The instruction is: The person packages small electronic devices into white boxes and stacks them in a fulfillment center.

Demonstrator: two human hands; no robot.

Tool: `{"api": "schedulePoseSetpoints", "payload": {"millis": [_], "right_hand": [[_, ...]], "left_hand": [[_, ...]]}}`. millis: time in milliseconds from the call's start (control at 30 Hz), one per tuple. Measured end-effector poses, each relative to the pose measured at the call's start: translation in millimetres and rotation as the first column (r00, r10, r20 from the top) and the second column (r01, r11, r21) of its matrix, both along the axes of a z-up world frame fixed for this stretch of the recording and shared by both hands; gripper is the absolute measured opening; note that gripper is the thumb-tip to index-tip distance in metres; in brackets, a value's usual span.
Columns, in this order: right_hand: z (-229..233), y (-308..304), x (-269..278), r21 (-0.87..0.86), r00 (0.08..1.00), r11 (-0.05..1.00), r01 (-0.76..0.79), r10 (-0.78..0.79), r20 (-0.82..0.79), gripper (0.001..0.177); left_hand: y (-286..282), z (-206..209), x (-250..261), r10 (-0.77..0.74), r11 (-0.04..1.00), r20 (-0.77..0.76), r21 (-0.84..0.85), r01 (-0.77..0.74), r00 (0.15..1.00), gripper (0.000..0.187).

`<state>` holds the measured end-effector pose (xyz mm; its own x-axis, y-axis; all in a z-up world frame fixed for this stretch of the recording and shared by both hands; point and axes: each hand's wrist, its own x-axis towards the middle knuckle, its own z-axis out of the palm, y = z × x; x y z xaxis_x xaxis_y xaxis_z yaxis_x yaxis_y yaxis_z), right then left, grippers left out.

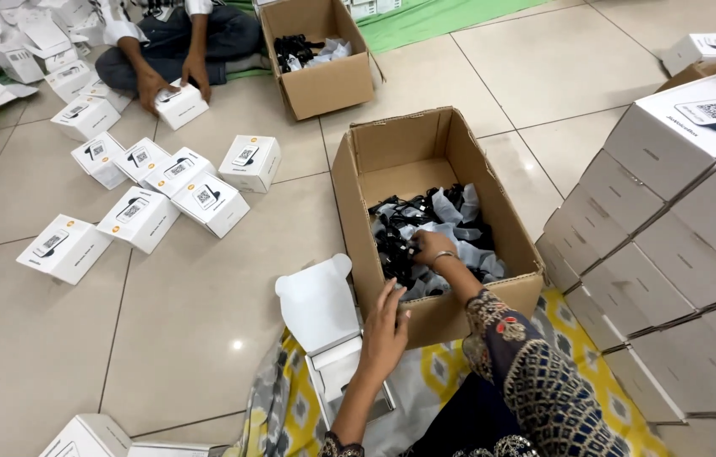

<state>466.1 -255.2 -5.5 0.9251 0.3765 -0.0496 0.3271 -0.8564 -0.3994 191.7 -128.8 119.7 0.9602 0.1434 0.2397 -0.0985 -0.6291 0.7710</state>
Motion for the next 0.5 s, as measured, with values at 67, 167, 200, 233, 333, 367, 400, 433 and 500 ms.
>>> {"api": "schedulePoseSetpoints", "payload": {"millis": [67, 167, 200, 233, 333, 367, 400, 433, 500], "right_hand": [[34, -12, -22, 0.205, 0.999, 0.978, 0.037, -0.034, -0.02, 0.051], [75, -27, -69, 0.628, 0.981, 0.778, 0.026, 0.1, -0.164, 0.059], [88, -31, -85, 0.814, 0.931, 0.581, 0.019, 0.285, -0.226, 0.065], [113, -33, -113, 0.813, 0.931, 0.582, 0.015, 0.29, -0.224, 0.065], [167, -32, -191, 0.818, 0.789, 0.572, 0.061, 0.474, -0.39, 0.067], [174, -29, -209, 0.853, 0.712, 0.521, -0.039, 0.613, -0.342, 0.067], [179, -26, -229, 0.882, 0.61, 0.453, -0.129, 0.738, -0.29, 0.068], [176, -18, -243, 0.882, 0.597, 0.452, -0.131, 0.747, -0.294, 0.068], [165, -4, -275, 0.81, 0.545, 0.493, -0.317, 0.794, -0.27, 0.062]], "left_hand": [[8, 3, -12, -0.022, 0.999, -0.018, -0.031, 0.021, 1.0, 0.045], [23, 12, -36, -0.045, 0.997, -0.02, -0.067, 0.043, 0.999, 0.046], [29, 16, -44, -0.042, 0.997, -0.004, -0.07, 0.041, 0.999, 0.045], [37, 9, -49, -0.037, 0.997, -0.002, -0.07, 0.037, 0.999, 0.045], [63, -12, -72, -0.023, 0.976, -0.042, -0.218, 0.013, 0.999, 0.046], [72, -17, -78, -0.008, 0.924, -0.067, -0.381, -0.018, 0.998, 0.048], [80, -24, -87, 0.008, 0.844, -0.097, -0.533, -0.058, 0.995, 0.05], [86, -19, -95, 0.023, 0.842, -0.102, -0.534, -0.075, 0.994, 0.05], [98, -14, -117, -0.105, 0.536, -0.314, -0.817, -0.212, 0.944, 0.055]]}}
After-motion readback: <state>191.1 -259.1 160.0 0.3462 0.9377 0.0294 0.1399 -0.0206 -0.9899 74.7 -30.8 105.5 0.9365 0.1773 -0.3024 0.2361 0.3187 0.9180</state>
